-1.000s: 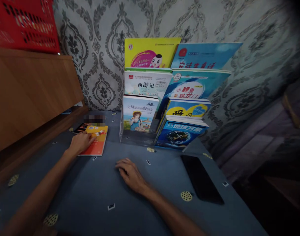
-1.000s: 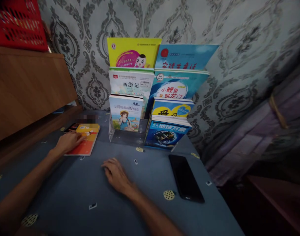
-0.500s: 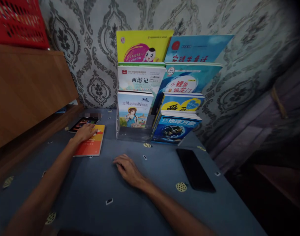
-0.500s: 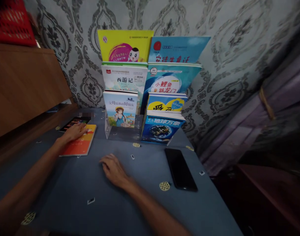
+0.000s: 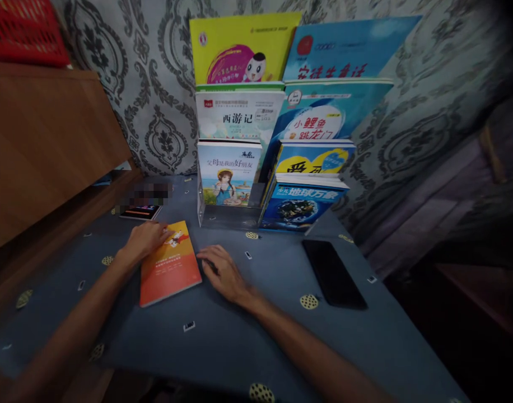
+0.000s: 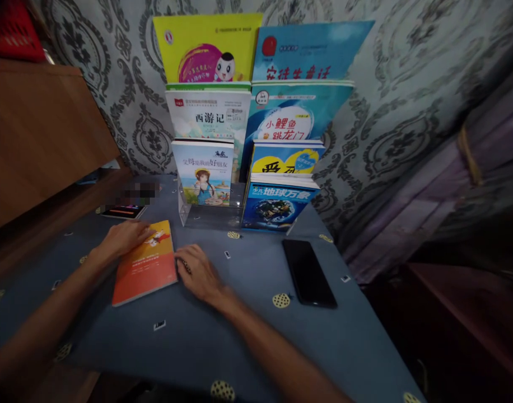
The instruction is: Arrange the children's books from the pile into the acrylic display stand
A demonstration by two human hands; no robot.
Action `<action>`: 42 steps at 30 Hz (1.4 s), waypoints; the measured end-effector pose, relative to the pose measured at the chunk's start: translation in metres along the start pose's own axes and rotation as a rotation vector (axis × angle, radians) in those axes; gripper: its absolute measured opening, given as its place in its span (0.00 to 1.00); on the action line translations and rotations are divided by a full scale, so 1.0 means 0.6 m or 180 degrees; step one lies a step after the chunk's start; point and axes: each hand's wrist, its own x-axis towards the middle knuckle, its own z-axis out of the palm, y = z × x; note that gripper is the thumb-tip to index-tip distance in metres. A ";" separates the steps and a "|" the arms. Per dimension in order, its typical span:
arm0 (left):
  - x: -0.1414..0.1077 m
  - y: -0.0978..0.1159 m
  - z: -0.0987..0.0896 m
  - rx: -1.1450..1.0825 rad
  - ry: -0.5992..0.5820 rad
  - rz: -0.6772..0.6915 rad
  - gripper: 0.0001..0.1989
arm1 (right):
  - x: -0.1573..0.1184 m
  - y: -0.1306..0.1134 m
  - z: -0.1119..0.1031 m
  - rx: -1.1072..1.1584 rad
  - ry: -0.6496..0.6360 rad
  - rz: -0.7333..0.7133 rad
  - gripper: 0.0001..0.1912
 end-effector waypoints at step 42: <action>-0.177 0.147 0.067 -0.0843 0.0522 0.2506 0.39 | -0.147 -0.047 -0.073 -0.1640 -0.0666 0.0985 0.33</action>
